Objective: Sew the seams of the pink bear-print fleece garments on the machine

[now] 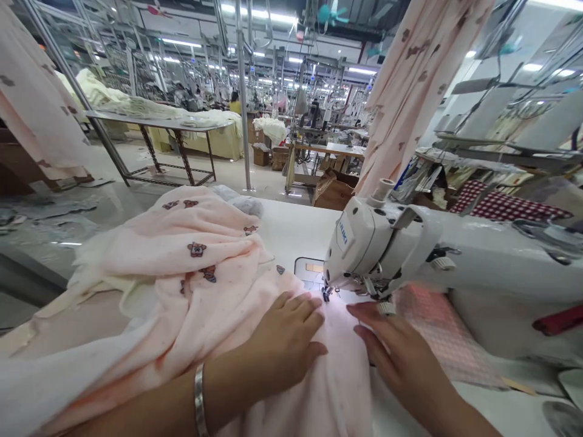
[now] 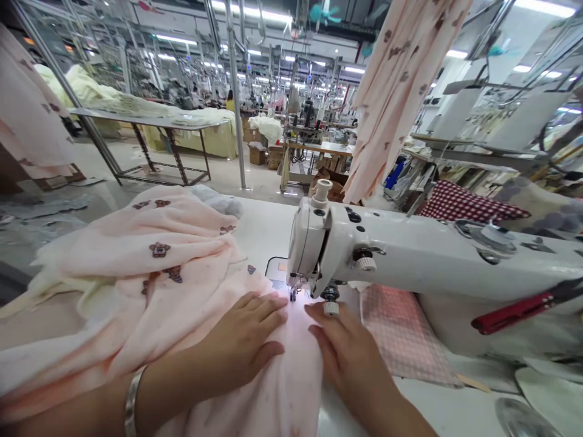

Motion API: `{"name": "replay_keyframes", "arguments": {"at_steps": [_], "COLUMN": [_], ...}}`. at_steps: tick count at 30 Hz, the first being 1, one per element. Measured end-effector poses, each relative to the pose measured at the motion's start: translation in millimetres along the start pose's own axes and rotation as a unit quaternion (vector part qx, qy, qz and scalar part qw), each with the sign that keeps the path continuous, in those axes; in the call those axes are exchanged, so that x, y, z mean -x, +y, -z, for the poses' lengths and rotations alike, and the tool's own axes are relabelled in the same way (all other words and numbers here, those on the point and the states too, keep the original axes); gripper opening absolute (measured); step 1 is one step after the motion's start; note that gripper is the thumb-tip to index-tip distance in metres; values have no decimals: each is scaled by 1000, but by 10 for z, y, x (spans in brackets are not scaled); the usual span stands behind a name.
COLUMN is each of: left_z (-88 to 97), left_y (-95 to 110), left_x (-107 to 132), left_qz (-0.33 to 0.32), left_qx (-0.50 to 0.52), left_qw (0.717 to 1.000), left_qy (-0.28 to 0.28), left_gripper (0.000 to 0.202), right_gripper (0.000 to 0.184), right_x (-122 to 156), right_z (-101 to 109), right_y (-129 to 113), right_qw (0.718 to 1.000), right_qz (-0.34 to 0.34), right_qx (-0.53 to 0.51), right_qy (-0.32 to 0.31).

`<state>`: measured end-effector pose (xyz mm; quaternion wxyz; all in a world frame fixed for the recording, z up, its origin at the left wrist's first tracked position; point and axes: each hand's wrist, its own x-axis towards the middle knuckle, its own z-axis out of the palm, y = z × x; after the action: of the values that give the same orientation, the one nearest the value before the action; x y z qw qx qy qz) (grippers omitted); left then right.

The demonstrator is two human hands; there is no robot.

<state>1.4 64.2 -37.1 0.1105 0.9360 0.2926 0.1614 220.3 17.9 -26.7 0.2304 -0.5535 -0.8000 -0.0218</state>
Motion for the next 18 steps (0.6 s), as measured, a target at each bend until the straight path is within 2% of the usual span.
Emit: {"name": "replay_keyframes", "arguments": {"at_steps": [3, 6, 8, 12, 18], "left_z": [10, 28, 35, 41, 10], "left_y": [20, 6, 3, 30, 32], "left_x": [1, -3, -2, -5, -30], "left_qz": [-4, -4, -4, -2, -6], "left_qx": [-5, -8, -11, -12, 3], "left_qw": [1000, 1000, 1000, 1000, 1000], "left_qy": [5, 0, -7, -27, 1], "left_gripper": [37, 39, 40, 39, 37], "right_gripper": [42, 56, 59, 61, 63], "right_x": [84, 116, 128, 138, 115], "right_z": [-64, -133, -135, -77, -58], "right_y": [-142, -109, -53, -14, 18], "right_qw": [995, 982, 975, 967, 962], "right_qz": [71, 65, 47, 12, 4], "right_qx": [30, 79, 78, 60, 58], "right_qy": [-57, -156, -203, -248, -268]}}
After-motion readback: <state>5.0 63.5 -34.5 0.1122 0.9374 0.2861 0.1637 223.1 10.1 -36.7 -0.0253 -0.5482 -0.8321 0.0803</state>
